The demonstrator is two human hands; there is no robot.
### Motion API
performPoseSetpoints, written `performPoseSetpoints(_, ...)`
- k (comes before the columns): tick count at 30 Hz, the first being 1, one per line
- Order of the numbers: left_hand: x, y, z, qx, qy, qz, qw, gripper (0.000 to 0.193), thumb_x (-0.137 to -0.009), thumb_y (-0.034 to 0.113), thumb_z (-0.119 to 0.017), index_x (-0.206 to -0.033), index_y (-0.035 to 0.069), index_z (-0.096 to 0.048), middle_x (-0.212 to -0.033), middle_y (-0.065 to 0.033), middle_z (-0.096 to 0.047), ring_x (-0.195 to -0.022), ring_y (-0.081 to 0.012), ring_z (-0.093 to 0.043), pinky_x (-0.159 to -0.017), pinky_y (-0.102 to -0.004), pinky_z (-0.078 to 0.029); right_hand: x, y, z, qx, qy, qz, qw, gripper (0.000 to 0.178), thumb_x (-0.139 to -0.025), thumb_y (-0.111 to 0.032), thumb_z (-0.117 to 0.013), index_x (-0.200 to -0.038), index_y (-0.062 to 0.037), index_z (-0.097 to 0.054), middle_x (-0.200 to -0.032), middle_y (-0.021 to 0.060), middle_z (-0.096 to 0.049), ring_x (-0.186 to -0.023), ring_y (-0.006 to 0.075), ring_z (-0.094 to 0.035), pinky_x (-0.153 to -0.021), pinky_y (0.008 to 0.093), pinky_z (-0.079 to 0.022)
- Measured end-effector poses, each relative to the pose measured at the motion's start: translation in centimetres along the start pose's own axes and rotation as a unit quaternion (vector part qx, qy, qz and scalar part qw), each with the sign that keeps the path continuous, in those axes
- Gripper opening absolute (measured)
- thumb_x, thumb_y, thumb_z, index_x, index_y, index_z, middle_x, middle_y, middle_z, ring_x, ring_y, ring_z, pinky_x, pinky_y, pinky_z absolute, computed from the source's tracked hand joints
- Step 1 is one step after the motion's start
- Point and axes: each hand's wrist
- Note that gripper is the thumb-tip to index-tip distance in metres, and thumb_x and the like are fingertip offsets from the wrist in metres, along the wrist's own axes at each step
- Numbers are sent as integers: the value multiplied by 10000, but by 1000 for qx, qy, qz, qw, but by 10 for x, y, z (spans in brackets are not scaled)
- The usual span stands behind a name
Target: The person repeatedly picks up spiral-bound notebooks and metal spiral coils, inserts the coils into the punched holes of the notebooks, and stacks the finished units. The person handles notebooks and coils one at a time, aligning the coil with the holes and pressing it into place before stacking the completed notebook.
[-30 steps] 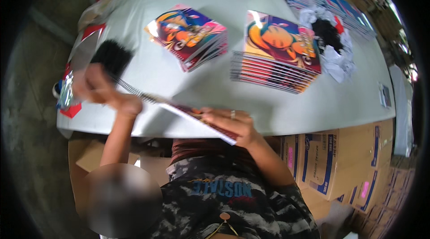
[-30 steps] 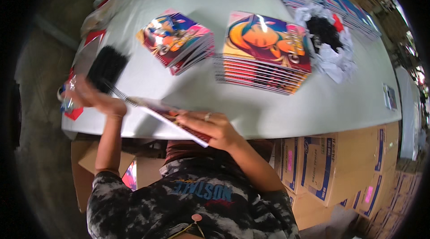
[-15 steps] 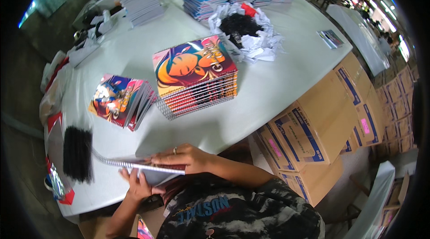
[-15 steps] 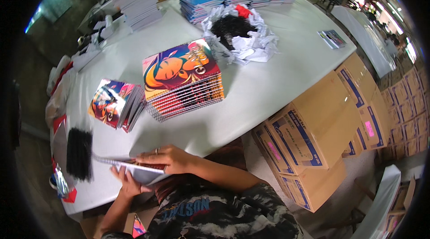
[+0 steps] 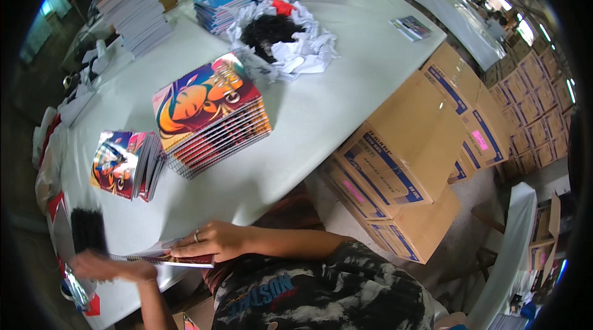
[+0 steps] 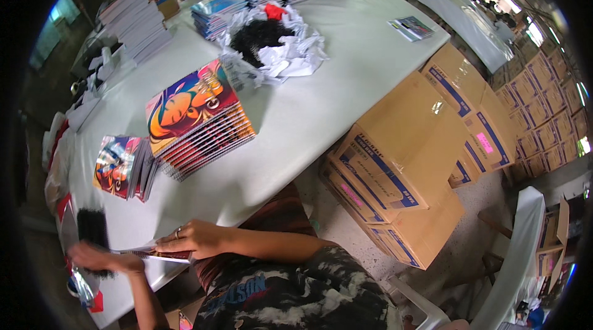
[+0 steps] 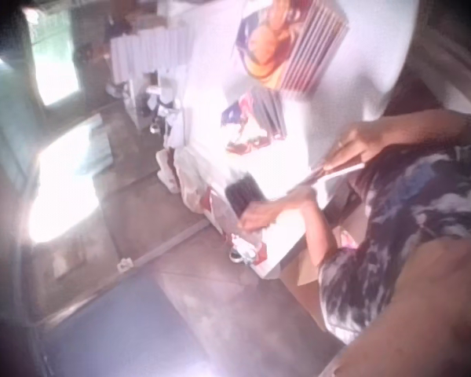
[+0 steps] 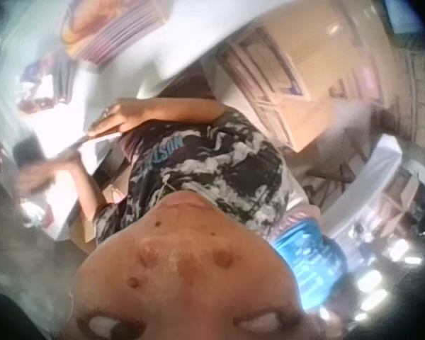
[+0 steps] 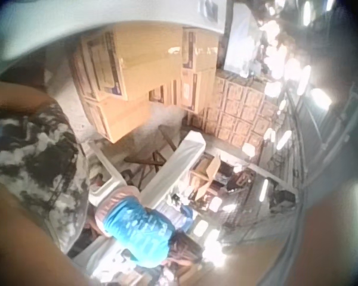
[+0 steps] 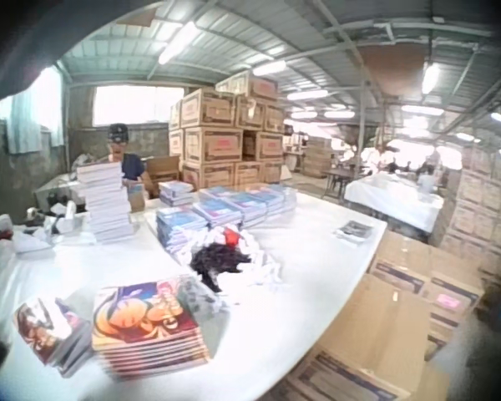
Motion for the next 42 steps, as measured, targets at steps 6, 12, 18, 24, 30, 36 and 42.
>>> performPoseSetpoints(6,9,19,1,-30,22,-124,992,925,-837,717,-183,-1402,-14,-213,-1420,-215,-274,-1356,-340,-168,-1086,-550,-84,8,-2,18,-1,12,-20,1000,515,-712,-38,-649,-1215,-116,-569,-1136,80,-624,-967,267,-628,-807,376,-514)
performPoseSetpoints(12,61,28,5,-40,-164,-62,984,1036,-777,776,-291,-1428,-9,-106,-1460,-210,-145,-1345,-425,-123,-1069,-593,-110,-1,3,7,-50,21,-82,995,575,-704,-12,-635,-1259,-116,-530,-1112,87,-630,-949,288,-631,-800,377,-512)
performPoseSetpoints(18,-57,69,-11,-65,118,160,978,1089,-742,828,-214,-1407,-34,-196,-1470,-208,-146,-1356,-436,-79,-1071,-589,-21,1,15,8,-59,-52,-69,994,570,-730,-32,-623,-1278,-146,-514,-1133,110,-617,-914,309,-632,-779,394,-510)
performPoseSetpoints(24,60,80,8,-48,-157,-118,979,993,-798,757,-302,-1396,-27,-185,-1366,-281,-241,-1290,-436,-224,-1043,-606,-144,-9,11,28,-123,-90,-96,984,507,-739,-62,-636,-1232,-147,-552,-1136,96,-619,-904,288,-633,-774,389,-505)
performPoseSetpoints(30,68,83,11,-37,-257,-6,966,1036,-754,762,-410,-1453,77,-70,-1450,-310,-65,-1343,-451,-87,-1034,-620,-140,-16,2,3,-196,-158,-199,947,466,-762,-163,-635,-1216,-96,-554,-1140,134,-608,-949,334,-616,-821,376,-497)
performPoseSetpoints(36,-31,126,50,140,-205,262,933,872,-894,415,-475,-1407,-58,49,-1415,-388,72,-1343,-507,-16,-1080,-510,-140,-56,-30,-20,-263,-75,1,962,783,-738,-239,-665,-1406,-81,-289,-1450,211,-257,-1318,400,-285,-1081,480,-222)
performPoseSetpoints(42,-66,91,136,189,-154,437,866,288,-912,106,-467,-1131,-49,-571,-952,-202,-653,-896,-245,-650,-784,-303,-497,-131,-81,-9,33,-207,13,978,590,-757,-352,-682,-1222,-35,-504,-1153,114,-552,-1102,282,-507,-1000,463,-307)
Point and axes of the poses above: each hand's wrist, its own x-axis away from the middle knuckle, its own z-axis out of the back of the hand, y = z × x
